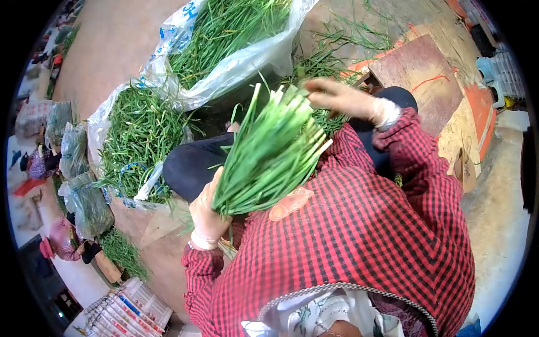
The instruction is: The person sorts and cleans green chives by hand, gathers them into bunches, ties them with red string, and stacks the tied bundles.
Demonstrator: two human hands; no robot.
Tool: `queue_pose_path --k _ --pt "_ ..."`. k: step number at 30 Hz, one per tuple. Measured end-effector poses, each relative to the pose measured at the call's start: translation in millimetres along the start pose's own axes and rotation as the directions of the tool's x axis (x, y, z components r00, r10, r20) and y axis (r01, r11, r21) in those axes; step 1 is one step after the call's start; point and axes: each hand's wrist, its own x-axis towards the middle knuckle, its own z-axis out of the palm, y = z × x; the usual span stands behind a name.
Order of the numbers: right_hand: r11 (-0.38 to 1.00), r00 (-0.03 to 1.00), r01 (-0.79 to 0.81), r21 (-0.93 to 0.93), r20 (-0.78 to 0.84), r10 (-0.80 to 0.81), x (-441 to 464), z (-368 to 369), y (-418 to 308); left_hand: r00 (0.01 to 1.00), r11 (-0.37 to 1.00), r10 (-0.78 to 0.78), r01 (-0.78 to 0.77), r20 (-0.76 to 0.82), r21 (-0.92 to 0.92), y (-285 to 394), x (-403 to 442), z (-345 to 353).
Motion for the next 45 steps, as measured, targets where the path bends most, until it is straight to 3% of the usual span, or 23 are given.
queue_pose_path --k 2,3,5,6,8,9,11,12,14,16,18,20,22,25,28,30,32,34,37,38,40,42,45 --pt "0.927 0.961 0.277 -0.251 0.062 -0.271 32.0 18.1 24.2 1.000 0.984 -0.024 0.022 -0.007 -0.178 -19.4 -6.4 5.0" --pt "0.973 0.981 0.191 -0.132 0.057 -0.185 34.9 20.2 15.1 1.000 0.986 -0.022 0.020 -0.011 -0.165 -22.1 -7.6 2.5" --pt "0.998 1.000 0.015 0.056 0.014 -0.016 28.5 17.9 -13.9 0.930 0.745 -0.293 0.368 0.224 -0.557 -25.6 -11.0 -5.9" --pt "0.993 0.997 0.030 0.111 -0.067 -0.023 29.4 15.0 -19.4 0.930 0.750 -0.300 0.369 0.215 -0.549 -24.2 -11.6 -9.5" --pt "0.986 0.973 0.125 0.111 -0.210 -0.100 35.7 -3.9 -3.9 0.846 0.486 -0.456 0.495 0.274 -0.720 -17.1 -12.4 -15.6" --pt "0.996 0.970 0.087 0.034 -0.229 -0.077 37.5 -16.5 5.0 0.798 0.472 -0.503 0.575 0.332 -0.668 -14.0 -10.5 -23.2" --pt "0.981 0.977 -0.052 -0.189 -0.214 0.010 31.8 -35.9 12.3 0.786 0.370 -0.524 0.558 0.330 -0.742 -12.2 -13.3 -22.1" --pt "0.895 0.969 -0.047 -0.443 -0.238 -0.067 36.5 -43.3 29.7 0.773 0.266 -0.535 0.536 0.340 -0.801 -10.6 -14.1 -21.0" --pt "0.944 0.909 0.073 -0.322 -0.367 -0.196 40.4 -38.7 43.6 0.761 0.222 -0.550 0.530 0.344 -0.818 -6.2 -11.0 -16.6" --pt "0.938 0.912 0.183 -0.293 -0.306 -0.273 24.1 -22.1 -0.5 0.745 0.109 -0.542 0.521 0.388 -0.847 -2.5 -5.1 -10.2" --pt "0.927 0.927 0.292 -0.233 -0.170 -0.335 15.1 2.0 -37.9 0.754 0.120 -0.517 0.532 0.404 -0.838 4.2 -0.4 -5.1" --pt "0.709 0.851 0.376 -0.597 -0.079 -0.519 20.3 29.2 -45.3 0.764 0.137 -0.525 0.511 0.375 -0.849 13.2 3.6 2.9" --pt "0.581 0.805 0.412 -0.703 -0.019 -0.593 33.9 54.1 -41.3 0.792 0.182 -0.497 0.496 0.356 -0.849 23.1 8.1 7.1" --pt "0.669 0.877 0.184 -0.720 -0.187 -0.443 46.0 67.3 -52.5 0.808 0.167 -0.468 0.480 0.359 -0.861 30.7 7.7 14.5" --pt "0.641 0.857 0.241 -0.729 -0.151 -0.493 59.1 61.8 -39.9 0.809 0.267 -0.477 0.507 0.345 -0.819 31.5 5.2 16.0" --pt "0.709 0.855 0.245 -0.661 -0.198 -0.480 60.1 51.4 -23.5 0.807 0.256 -0.454 0.524 0.377 -0.812 30.5 4.0 15.6" --pt "0.851 0.804 0.380 -0.362 -0.327 -0.497 67.7 27.2 -1.6 0.799 0.249 -0.452 0.539 0.396 -0.804 31.4 3.7 12.1" --pt "0.862 0.711 0.382 -0.334 -0.489 -0.505 62.1 -11.5 8.8 0.777 0.135 -0.435 0.557 0.456 -0.820 31.3 2.8 7.5" --pt "0.976 0.892 -0.145 -0.162 -0.448 0.058 37.6 -54.8 5.5 0.768 0.084 -0.432 0.555 0.472 -0.827 26.8 -1.6 11.9" --pt "0.976 0.890 -0.146 -0.162 -0.452 0.058 25.7 -43.8 -5.0 0.771 0.069 -0.431 0.546 0.468 -0.835 25.1 -1.0 14.7" --pt "0.987 0.934 0.141 -0.071 -0.321 -0.156 10.4 -15.5 -22.9 0.762 0.052 -0.427 0.558 0.487 -0.828 28.8 3.5 14.7" --pt "0.922 0.922 0.316 -0.224 -0.158 -0.354 12.6 4.6 -29.3 0.755 0.045 -0.421 0.571 0.503 -0.820 29.3 7.3 16.0" --pt "0.962 0.965 0.234 -0.138 -0.087 -0.247 37.0 31.3 -32.3 0.776 0.095 -0.406 0.561 0.483 -0.822 30.2 7.8 21.8"
